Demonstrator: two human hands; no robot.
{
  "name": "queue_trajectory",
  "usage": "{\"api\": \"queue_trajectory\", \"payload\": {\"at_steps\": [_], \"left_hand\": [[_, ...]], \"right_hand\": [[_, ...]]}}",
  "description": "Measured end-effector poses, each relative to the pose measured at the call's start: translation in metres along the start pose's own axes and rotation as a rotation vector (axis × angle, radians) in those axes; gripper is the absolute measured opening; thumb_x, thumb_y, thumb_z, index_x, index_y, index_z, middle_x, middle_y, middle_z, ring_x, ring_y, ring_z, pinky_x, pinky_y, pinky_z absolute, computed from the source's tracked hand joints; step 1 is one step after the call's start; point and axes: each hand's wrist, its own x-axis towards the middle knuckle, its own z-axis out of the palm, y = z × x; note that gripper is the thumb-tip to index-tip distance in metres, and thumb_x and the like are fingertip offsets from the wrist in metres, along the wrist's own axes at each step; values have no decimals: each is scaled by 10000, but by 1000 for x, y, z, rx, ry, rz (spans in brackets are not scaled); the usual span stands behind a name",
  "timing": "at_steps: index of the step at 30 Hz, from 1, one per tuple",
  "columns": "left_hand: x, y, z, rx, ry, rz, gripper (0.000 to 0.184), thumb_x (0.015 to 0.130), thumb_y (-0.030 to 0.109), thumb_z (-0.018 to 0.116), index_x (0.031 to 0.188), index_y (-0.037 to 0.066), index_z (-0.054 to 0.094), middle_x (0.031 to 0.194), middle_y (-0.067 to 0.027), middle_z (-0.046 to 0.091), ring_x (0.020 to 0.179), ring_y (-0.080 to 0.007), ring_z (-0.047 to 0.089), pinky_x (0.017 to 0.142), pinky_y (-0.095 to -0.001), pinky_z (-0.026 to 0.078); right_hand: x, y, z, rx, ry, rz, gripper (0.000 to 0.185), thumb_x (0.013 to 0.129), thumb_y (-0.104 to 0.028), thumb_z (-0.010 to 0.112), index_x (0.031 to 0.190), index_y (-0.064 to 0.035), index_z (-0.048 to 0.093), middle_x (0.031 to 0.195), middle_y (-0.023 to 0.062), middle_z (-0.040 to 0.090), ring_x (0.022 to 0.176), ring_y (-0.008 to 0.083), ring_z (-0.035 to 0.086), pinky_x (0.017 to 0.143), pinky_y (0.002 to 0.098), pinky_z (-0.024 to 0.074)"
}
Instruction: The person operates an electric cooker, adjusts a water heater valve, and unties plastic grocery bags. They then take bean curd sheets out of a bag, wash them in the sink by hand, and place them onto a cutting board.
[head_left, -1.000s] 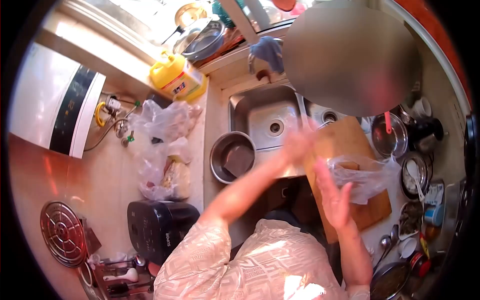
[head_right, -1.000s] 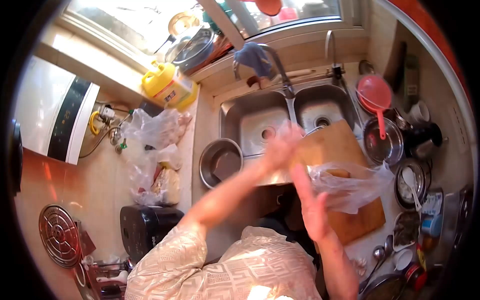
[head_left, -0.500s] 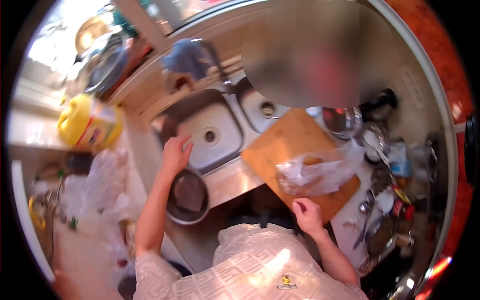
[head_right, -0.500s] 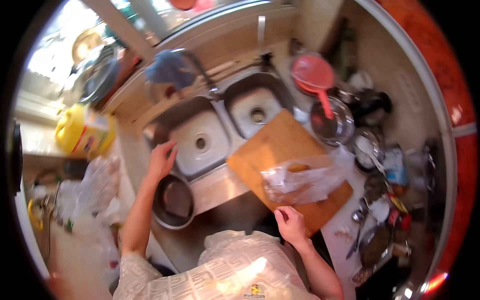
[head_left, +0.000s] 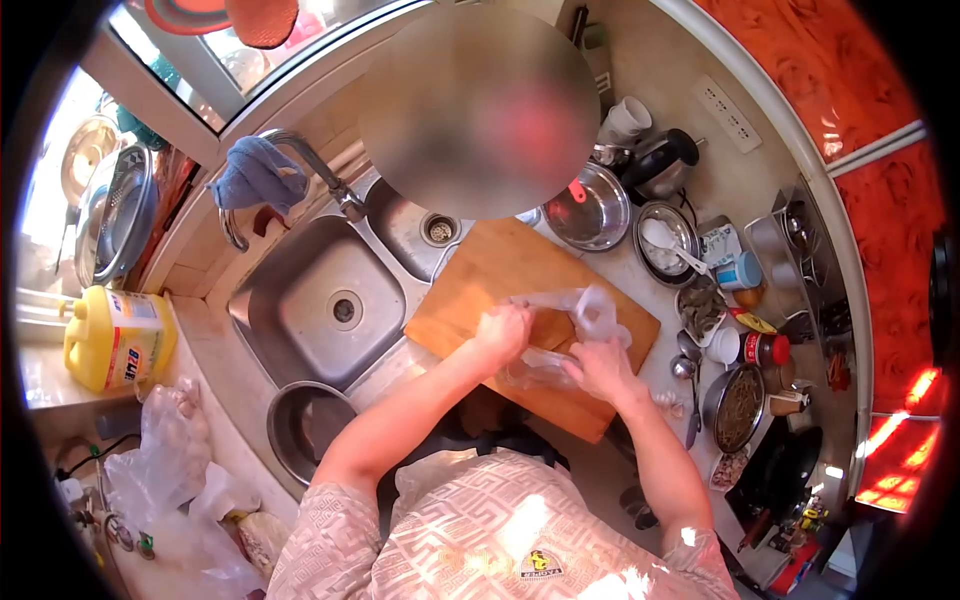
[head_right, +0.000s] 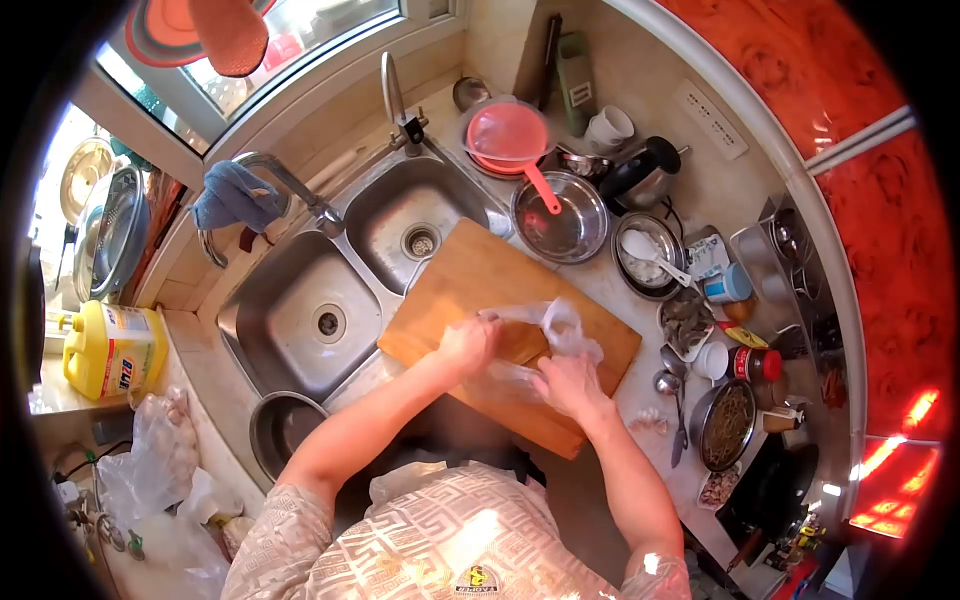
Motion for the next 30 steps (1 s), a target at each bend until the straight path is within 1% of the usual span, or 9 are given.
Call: {"api": "queue_trajectory", "payload": {"at_steps": [2,4,6,8,12,16,18,22,30], "left_hand": [[6,-5,23,204,118,-35,101,774,121,565,852,110,628,812,-67,652,751,-258,637,612,-371,530],[8,7,18,270,63,26,151,763,164,587,900,119,630,858,-63,650,772,-241,635,639,-366,522],[11,20,19,203,247,194,105,788,144,580,861,87,630,855,-74,648,844,-263,630,720,-388,505],[17,23,30,163,260,77,126,771,152,605,873,77,619,859,-81,649,853,-270,628,735,-392,497],[27,28,34,57,139,-227,259,687,163,692,898,52,592,872,-102,648,878,-288,622,772,-408,474],[29,18,51,98,254,-192,393,643,206,724,986,54,610,903,-144,645,870,-334,611,728,-440,491],[23,22,44,-23,99,-212,356,641,184,716,963,65,620,882,-143,643,873,-339,604,737,-430,486],[0,44,17,-109,33,-135,263,647,69,669,902,51,604,923,-120,637,890,-362,575,765,-432,463],[-34,56,-2,-185,434,174,377,639,-43,654,1005,46,655,972,-109,659,925,-322,606,807,-362,492]], "right_hand": [[-11,2,15,44,38,-10,286,829,-324,640,930,-58,644,932,182,648,815,361,628,774,476,452],[-16,-1,24,237,93,76,358,836,-326,634,1048,-38,635,969,191,639,887,377,622,821,469,468],[-14,3,30,288,61,103,486,846,-316,619,1209,1,554,1084,228,605,1005,401,589,916,457,448],[-9,10,48,410,319,158,550,847,-275,612,1277,32,460,1215,256,534,1125,409,520,963,469,415],[-4,31,55,389,412,120,582,839,-224,617,1312,47,411,1292,260,487,1184,405,480,995,448,398],[-5,48,59,462,418,87,496,838,-182,607,1258,49,479,1274,248,503,1197,398,467,999,433,396],[-4,56,62,485,426,68,483,837,-178,605,1250,43,490,1266,245,512,1191,398,473,999,430,396],[2,69,59,763,403,105,480,915,-279,507,1260,54,472,1262,268,517,1191,405,475,1001,429,389],[9,79,66,923,422,228,578,981,-388,367,1357,50,373,1314,279,475,1221,411,459,1015,426,373]]}}
